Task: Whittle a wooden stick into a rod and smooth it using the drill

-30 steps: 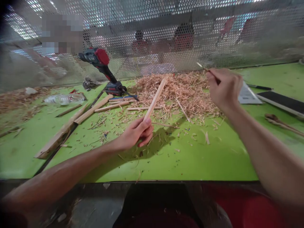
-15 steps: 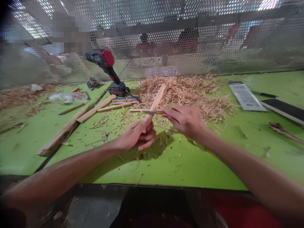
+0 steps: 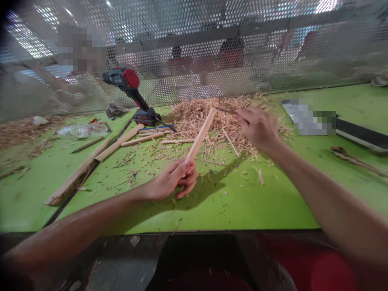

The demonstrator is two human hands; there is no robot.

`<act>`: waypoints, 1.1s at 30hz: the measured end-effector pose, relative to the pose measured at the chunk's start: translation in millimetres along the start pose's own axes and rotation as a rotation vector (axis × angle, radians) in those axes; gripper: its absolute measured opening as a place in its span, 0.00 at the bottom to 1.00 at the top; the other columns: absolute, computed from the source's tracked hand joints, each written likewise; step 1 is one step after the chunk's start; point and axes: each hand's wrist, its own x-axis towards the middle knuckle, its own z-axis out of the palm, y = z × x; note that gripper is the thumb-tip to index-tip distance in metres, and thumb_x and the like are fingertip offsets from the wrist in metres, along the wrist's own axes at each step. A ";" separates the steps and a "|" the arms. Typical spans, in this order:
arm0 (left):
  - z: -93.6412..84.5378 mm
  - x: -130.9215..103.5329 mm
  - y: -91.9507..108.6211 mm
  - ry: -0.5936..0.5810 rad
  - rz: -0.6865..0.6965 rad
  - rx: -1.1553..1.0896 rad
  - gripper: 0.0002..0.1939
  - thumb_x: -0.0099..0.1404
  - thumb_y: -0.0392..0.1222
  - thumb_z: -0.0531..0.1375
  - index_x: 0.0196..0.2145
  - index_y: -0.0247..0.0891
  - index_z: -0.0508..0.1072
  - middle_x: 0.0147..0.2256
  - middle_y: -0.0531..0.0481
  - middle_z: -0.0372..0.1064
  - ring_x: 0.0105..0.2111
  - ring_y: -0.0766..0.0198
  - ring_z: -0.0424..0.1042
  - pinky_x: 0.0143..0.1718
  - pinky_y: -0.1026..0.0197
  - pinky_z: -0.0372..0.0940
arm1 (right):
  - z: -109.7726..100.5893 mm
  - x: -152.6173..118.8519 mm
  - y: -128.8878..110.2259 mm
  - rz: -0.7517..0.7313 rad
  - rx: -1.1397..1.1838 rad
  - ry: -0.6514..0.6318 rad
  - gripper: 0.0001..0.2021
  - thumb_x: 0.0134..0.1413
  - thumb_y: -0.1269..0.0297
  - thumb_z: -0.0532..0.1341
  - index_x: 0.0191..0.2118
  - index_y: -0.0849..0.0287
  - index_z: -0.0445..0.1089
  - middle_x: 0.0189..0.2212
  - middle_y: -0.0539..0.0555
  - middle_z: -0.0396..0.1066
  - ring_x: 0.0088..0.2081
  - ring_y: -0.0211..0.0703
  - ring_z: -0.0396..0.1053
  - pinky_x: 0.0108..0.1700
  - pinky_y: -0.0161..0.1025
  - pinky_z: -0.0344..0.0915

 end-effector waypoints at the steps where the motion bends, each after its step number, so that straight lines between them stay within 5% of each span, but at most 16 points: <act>1: 0.3 -0.6 0.2 -0.015 0.006 -0.013 0.23 0.79 0.60 0.46 0.31 0.43 0.55 0.21 0.63 0.47 0.15 0.72 0.60 0.17 0.66 0.52 | -1.8 2.2 6.0 0.030 -0.012 0.042 0.15 0.71 0.63 0.59 0.39 0.63 0.83 0.25 0.56 0.78 0.23 0.38 0.65 0.24 0.37 0.56; 6: -5.4 2.0 0.6 -0.012 0.012 -0.043 0.24 0.78 0.63 0.46 0.32 0.43 0.55 0.21 0.64 0.46 0.14 0.71 0.59 0.17 0.65 0.52 | -8.3 4.6 -10.3 0.019 0.084 0.109 0.16 0.72 0.61 0.58 0.43 0.65 0.82 0.31 0.59 0.80 0.31 0.42 0.74 0.32 0.40 0.69; 11: -13.4 5.2 0.1 0.052 -0.005 -0.082 0.25 0.78 0.64 0.46 0.31 0.42 0.55 0.21 0.64 0.45 0.14 0.72 0.57 0.18 0.65 0.50 | -1.0 -13.0 -64.1 -0.207 0.278 -0.153 0.14 0.74 0.62 0.57 0.47 0.53 0.82 0.29 0.51 0.81 0.22 0.37 0.70 0.15 0.35 0.60; 14: -15.1 5.7 -3.7 0.052 0.008 -0.057 0.25 0.78 0.64 0.46 0.31 0.42 0.55 0.20 0.63 0.45 0.15 0.72 0.58 0.18 0.65 0.48 | 2.2 -19.9 -77.8 -0.281 0.242 -0.165 0.16 0.76 0.58 0.55 0.48 0.50 0.81 0.30 0.51 0.80 0.20 0.36 0.68 0.14 0.35 0.58; 26: -11.1 5.9 -1.8 0.065 -0.031 -0.047 0.24 0.78 0.62 0.48 0.30 0.43 0.56 0.19 0.64 0.45 0.14 0.72 0.57 0.18 0.64 0.50 | -2.8 -10.9 -61.2 -0.251 0.105 -0.198 0.17 0.74 0.57 0.55 0.46 0.47 0.83 0.31 0.52 0.80 0.20 0.38 0.65 0.16 0.37 0.56; 33: -4.4 0.2 -0.2 -0.059 -0.058 -0.089 0.23 0.78 0.61 0.48 0.31 0.42 0.55 0.22 0.63 0.46 0.15 0.72 0.59 0.18 0.65 0.52 | 1.1 -4.8 -14.1 -0.035 0.075 -0.037 0.16 0.72 0.56 0.57 0.45 0.52 0.82 0.31 0.56 0.80 0.23 0.46 0.71 0.17 0.40 0.57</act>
